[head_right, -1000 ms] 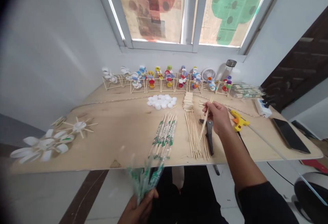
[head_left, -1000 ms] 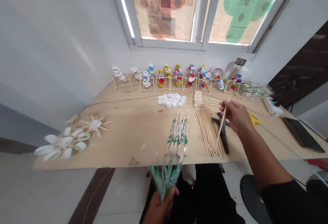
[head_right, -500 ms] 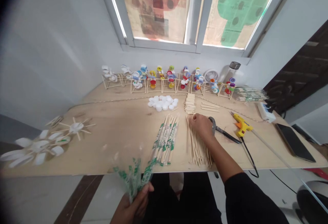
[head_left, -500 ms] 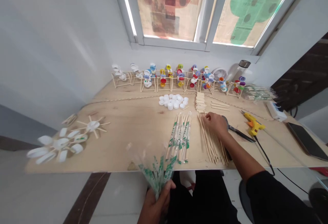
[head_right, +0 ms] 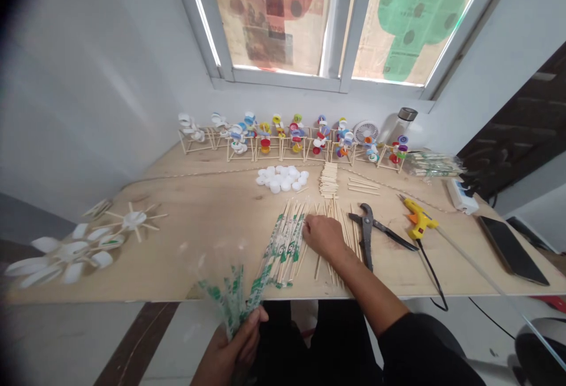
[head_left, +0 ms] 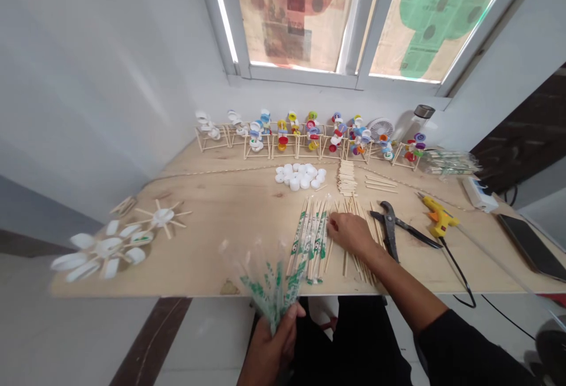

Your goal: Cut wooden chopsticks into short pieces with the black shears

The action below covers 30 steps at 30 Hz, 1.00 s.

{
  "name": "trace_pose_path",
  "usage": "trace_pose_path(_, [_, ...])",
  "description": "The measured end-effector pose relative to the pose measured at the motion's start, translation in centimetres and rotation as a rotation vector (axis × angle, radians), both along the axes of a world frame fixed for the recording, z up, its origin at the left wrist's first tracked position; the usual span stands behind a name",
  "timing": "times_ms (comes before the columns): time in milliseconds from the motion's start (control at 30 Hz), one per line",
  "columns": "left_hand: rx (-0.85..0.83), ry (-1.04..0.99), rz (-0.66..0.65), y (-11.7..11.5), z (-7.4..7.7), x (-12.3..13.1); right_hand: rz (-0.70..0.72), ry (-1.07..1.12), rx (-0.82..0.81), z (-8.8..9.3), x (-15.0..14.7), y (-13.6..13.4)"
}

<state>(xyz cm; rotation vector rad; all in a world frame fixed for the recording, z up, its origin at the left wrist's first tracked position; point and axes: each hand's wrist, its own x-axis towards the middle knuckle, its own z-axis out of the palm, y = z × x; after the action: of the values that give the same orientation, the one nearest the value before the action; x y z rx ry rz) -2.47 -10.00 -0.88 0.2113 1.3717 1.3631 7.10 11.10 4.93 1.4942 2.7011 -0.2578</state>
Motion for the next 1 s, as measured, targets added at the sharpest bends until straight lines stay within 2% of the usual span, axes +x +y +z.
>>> trace_pose_path(200, [0.006,0.011,-0.011,0.2,0.2,-0.1,0.028,-0.064,-0.014,0.9,1.1,0.2])
trace_pose_path(533, [0.002,-0.010,0.013,1.6,1.4,0.0,-0.127,-0.060,-0.036,0.0,-0.8,0.0])
trace_pose_path(1000, [0.019,0.021,-0.009,1.8,1.8,0.4,-0.204,-0.100,-0.041,0.3,0.8,0.3])
